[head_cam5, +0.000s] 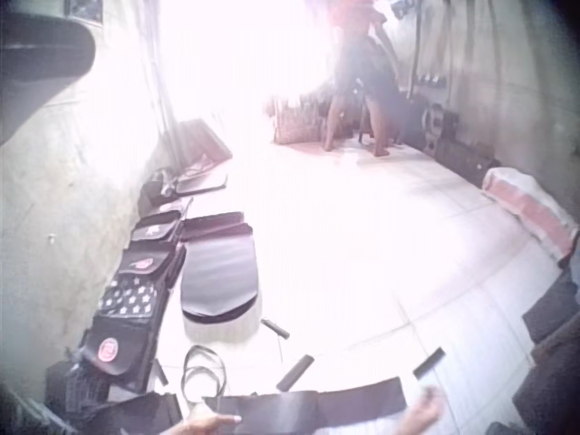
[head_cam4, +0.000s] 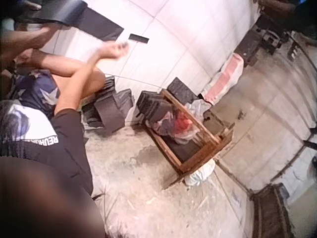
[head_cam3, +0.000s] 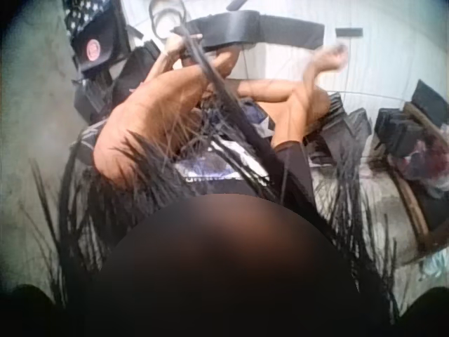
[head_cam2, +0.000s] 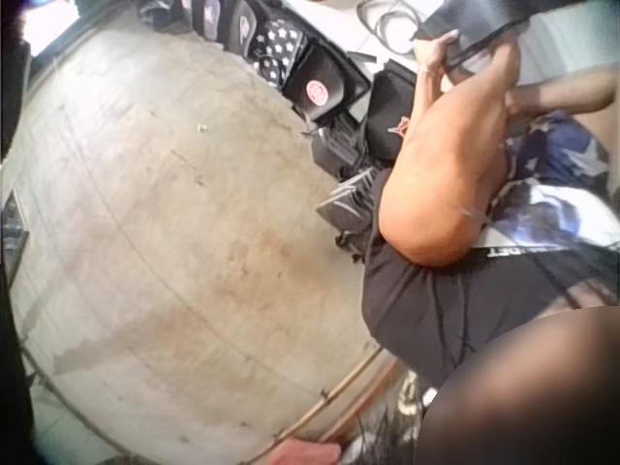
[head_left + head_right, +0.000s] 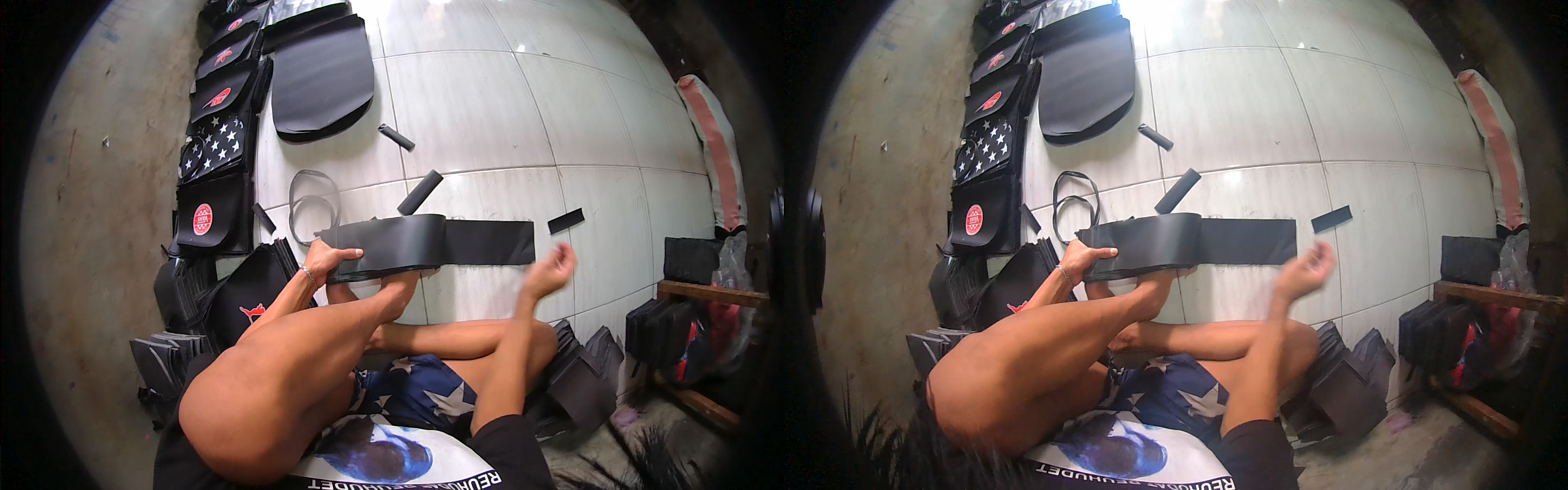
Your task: The person sits on the floor and assembles black fabric bags by folding and pressing the edges together. They handle multiple bag components and straps, repeatedly folding and smoothing the material to form the bag structure.
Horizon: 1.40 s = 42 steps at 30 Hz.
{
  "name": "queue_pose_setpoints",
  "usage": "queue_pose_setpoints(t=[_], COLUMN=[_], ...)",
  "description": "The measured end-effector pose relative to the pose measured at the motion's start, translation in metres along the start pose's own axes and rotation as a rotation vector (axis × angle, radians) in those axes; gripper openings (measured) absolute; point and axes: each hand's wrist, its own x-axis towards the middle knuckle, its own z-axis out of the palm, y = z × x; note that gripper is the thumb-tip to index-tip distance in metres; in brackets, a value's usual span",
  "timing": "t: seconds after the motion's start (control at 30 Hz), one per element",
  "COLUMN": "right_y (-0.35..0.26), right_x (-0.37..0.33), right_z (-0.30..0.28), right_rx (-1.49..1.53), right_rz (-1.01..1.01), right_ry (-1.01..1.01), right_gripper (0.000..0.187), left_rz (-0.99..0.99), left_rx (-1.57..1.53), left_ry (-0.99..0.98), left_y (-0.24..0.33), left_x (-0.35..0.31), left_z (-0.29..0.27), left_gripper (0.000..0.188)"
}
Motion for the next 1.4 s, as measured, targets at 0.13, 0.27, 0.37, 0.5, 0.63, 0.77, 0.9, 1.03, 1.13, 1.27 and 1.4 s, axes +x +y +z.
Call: queue_pose_setpoints(t=[0.13, 0.27, 0.37, 0.5, 0.63, 0.77, 0.9, 1.03, 1.13, 1.27, 1.4], right_y=[-0.083, -0.082, -0.076, -0.052, 0.018, 0.087, 0.006, -0.071, -0.074, -0.070, -0.043], right_x=[-0.131, -0.175, -0.183, -0.155, -0.058, 0.039, -0.010, -0.132, -0.173, -0.175, -0.138], right_z=[0.048, 0.053, 0.060, 0.058, 0.022, -0.024, 0.002, 0.046, 0.054, 0.061, 0.055], right_rx=[-0.106, -0.360, -0.325, 0.053, 0.575, -0.066, 0.047, -0.231, -0.390, -0.287, 0.171], right_rz=[-0.553, -0.720, -0.705, -0.422, 0.319, 0.328, -0.021, -0.627, -0.700, -0.621, -0.280], right_ry=[-0.911, -1.046, -1.069, -1.049, -0.794, 0.064, -0.087, -0.916, -1.017, -1.030, -0.997], right_gripper=[0.039, 0.049, 0.042, 0.026, 0.019, 0.019, 0.019, 0.051, 0.060, 0.037, 0.021], left_rz=[-0.002, -0.051, -0.077, -0.024, 0.021, 0.037, -0.024, -0.005, -0.013, -0.091, -0.051], left_rx=[-0.015, 0.034, 0.054, 0.044, 0.009, -0.037, 0.020, -0.005, 0.028, 0.077, 0.082], left_ry=[-0.006, 0.009, 0.030, -0.009, -0.013, -0.043, 0.017, -0.023, -0.006, 0.044, 0.030], left_y=[0.013, 0.008, 0.005, 0.010, 0.005, -0.003, 0.004, 0.005, 0.014, 0.012, 0.018], left_x=[-0.007, 0.000, 0.004, -0.001, 0.003, 0.013, -0.003, 0.001, 0.000, 0.000, 0.001], left_z=[0.003, -0.003, -0.010, 0.003, 0.005, 0.004, -0.012, 0.002, 0.001, -0.007, 0.003], left_gripper=[0.033, 0.033, 0.034, 0.036, 0.031, 0.033, 0.034, 0.036, 0.034, 0.032, 0.033])
